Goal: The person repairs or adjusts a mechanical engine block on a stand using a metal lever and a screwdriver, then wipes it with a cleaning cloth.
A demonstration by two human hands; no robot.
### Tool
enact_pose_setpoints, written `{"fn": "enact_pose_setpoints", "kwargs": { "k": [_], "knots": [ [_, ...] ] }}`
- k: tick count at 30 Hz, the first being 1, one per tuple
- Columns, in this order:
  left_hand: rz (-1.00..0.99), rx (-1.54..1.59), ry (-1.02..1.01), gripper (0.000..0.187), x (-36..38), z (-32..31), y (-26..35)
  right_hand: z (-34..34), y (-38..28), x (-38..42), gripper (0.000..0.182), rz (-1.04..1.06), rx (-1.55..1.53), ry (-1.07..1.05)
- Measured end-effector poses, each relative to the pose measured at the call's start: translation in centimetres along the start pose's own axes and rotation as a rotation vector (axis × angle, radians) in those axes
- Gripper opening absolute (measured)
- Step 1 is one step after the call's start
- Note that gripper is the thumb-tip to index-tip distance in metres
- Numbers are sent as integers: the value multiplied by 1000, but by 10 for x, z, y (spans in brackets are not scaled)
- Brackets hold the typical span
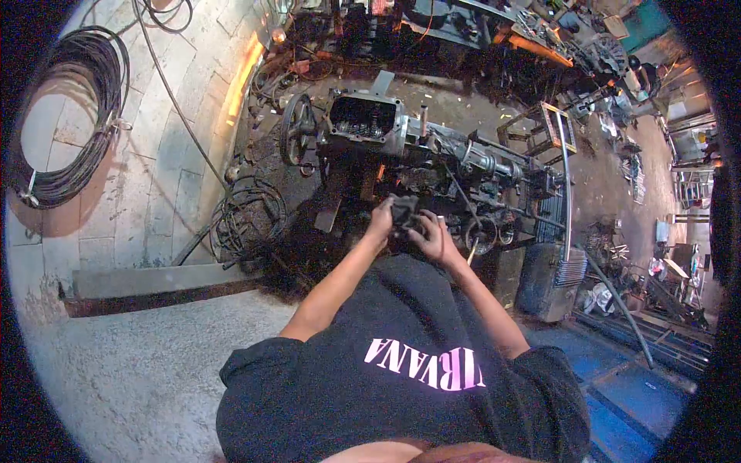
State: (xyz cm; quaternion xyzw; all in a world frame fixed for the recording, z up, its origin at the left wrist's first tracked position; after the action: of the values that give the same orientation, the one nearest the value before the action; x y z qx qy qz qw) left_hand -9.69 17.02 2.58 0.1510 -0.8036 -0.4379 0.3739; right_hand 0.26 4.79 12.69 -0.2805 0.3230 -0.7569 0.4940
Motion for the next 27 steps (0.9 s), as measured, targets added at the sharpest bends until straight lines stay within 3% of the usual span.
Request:
{"fn": "enact_pose_setpoints", "kwargs": {
  "k": [3, 5, 6, 7, 8, 10, 13, 16, 18, 20, 24, 26, 27],
  "knots": [
    [104, -90, 179, 43, 0, 4, 4, 0, -7, 3, 64, -133, -242, -84],
    [34, -35, 152, 39, 12, -12, 16, -4, -9, 0, 68, -159, -359, -85],
    [-36, 14, 123, 36, 13, -20, 17, -7, -10, -7, 73, 46, -365, 14],
    [-227, -147, 111, 37, 6, -21, 9, -8, -11, -8, 78, 250, -371, 111],
    [-230, -146, 116, 37, 8, -23, 13, -5, -14, -11, 78, 254, -371, 107],
    [198, 468, -100, 39, 17, -38, 19, 3, -24, -13, 77, 315, -161, 71],
    [109, 414, -236, 39, 29, -35, 36, 5, -19, -9, 64, 205, -60, 26],
    [132, 401, -337, 36, 37, -42, 42, -1, -6, -2, 64, 87, -45, 30],
    [166, 393, -355, 36, 32, -44, 31, 0, -4, 2, 61, 161, 2, 108],
    [-63, 350, -275, 31, 22, -42, 27, 1, -7, 4, 58, 235, 52, 187],
    [-200, 184, -64, 29, 23, -48, 25, 17, -21, -3, 52, 19, -46, 165],
    [-205, -313, -109, 31, 14, -34, 15, 21, -30, -3, 47, -39, -65, 117],
    [-269, -329, -12, 31, 36, -45, 51, 21, -31, -3, 42, -60, -65, 98]
  ]
}}
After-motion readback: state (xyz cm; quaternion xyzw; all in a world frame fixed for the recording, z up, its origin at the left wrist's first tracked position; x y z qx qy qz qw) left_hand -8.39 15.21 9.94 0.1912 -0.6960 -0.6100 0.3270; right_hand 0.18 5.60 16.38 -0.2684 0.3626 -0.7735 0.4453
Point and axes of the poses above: each hand's wrist, its own x-axis away from the middle knuckle, its own z-axis out of the back of the hand, y = z × x, the point moved 3 cm from there along -x, towards the middle knuckle, and after that the axes turned 11 degrees about -x, right-handed, at the moved point
